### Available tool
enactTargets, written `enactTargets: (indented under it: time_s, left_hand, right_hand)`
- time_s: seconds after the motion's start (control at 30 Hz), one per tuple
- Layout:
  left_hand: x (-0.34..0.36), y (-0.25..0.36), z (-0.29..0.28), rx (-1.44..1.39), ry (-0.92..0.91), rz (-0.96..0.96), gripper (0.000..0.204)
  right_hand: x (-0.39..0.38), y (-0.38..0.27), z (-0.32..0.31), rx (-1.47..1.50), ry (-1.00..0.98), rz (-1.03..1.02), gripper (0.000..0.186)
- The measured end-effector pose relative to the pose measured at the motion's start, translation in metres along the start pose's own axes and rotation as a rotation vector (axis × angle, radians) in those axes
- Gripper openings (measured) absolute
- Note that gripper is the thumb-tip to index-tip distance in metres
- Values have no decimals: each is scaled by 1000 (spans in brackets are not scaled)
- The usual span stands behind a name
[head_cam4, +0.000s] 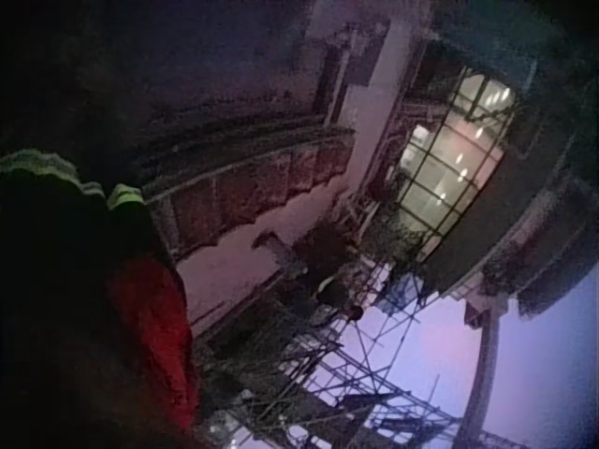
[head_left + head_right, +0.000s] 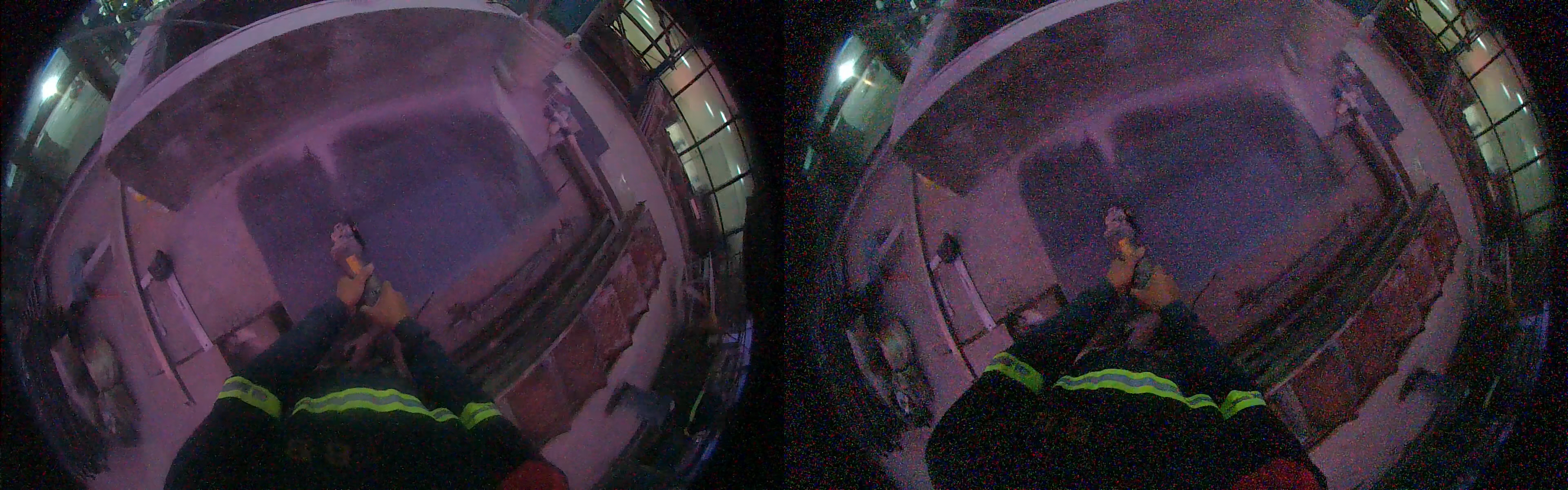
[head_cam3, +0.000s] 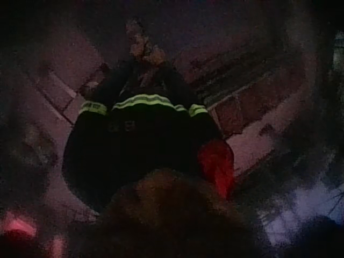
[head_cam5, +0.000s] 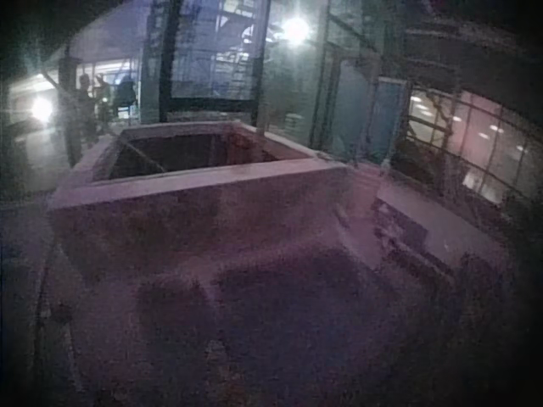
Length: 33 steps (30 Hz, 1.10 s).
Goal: The person uses a handheld angle grinder to grind a section of a concrete floor. They hold the tool with both hands and move it across the surface, generating dust. The person briefly pauses to reposition the grinder before continuing the grinding action.
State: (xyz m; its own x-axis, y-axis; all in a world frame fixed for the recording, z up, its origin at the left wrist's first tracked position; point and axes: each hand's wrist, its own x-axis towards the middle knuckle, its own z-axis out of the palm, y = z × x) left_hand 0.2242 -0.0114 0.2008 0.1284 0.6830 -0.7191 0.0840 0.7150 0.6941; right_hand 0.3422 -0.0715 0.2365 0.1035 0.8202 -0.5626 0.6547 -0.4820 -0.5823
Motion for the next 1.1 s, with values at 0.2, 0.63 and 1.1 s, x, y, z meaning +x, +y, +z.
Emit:
enactTargets:
  time_s: [0.2, 0.63, 1.1]
  left_hand:
    - [-34, 16, -2, 216, 83, 37, 67]
    - [-3, 10, -15, 253, 35, 88, 56]
    - [2, 54, -25, 164, 134, -37, 57]
  right_hand:
    - [-13, 8, 6, -26, 13, -71, 70]
    - [-5, -14, 2, -11, -8, -89, 86]
    - [51, -14, 22, 16, 49, -59, 70]
